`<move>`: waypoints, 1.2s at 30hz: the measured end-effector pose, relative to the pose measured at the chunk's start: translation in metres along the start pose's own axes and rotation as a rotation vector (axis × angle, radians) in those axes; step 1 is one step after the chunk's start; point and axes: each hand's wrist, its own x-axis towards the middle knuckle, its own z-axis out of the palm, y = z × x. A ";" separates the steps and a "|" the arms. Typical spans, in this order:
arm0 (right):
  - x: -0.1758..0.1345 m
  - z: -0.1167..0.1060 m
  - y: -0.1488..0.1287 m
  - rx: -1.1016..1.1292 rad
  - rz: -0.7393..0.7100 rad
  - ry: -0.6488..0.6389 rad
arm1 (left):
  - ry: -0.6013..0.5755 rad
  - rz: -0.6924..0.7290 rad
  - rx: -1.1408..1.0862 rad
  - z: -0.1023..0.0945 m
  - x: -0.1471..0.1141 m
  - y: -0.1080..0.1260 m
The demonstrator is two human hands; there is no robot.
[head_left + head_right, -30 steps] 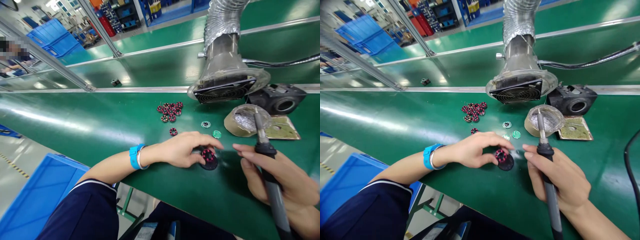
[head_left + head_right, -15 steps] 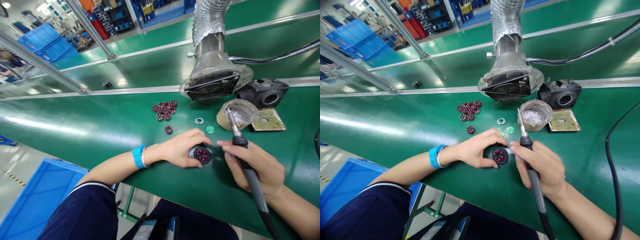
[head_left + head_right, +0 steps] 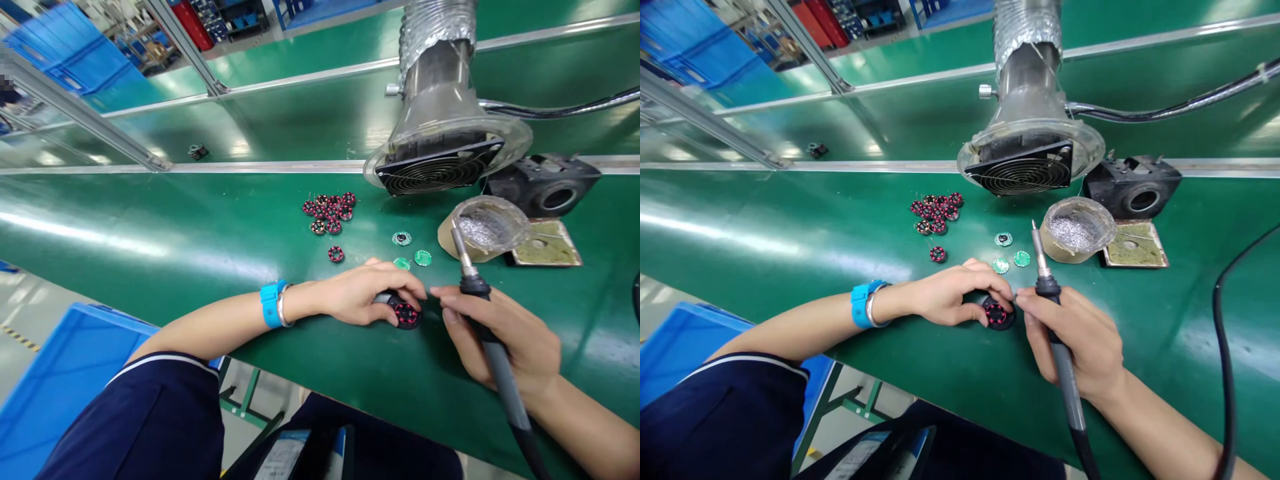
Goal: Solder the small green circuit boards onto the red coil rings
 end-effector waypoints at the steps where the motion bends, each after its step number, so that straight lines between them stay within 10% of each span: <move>1: 0.000 0.000 -0.001 0.002 -0.001 -0.004 | 0.018 0.037 0.004 0.000 -0.001 -0.002; 9: -0.005 0.010 -0.015 -0.035 0.125 -0.122 | 0.058 0.300 0.339 -0.011 -0.011 -0.005; 13: -0.005 0.018 -0.020 -0.075 0.172 -0.190 | 0.284 0.397 0.356 -0.015 -0.022 -0.004; 31: -0.006 0.020 -0.012 0.102 0.147 -0.232 | 0.161 0.319 0.438 0.000 -0.018 -0.015; 36: -0.007 0.015 -0.016 0.068 0.176 -0.172 | 0.318 0.244 0.215 -0.001 -0.014 -0.010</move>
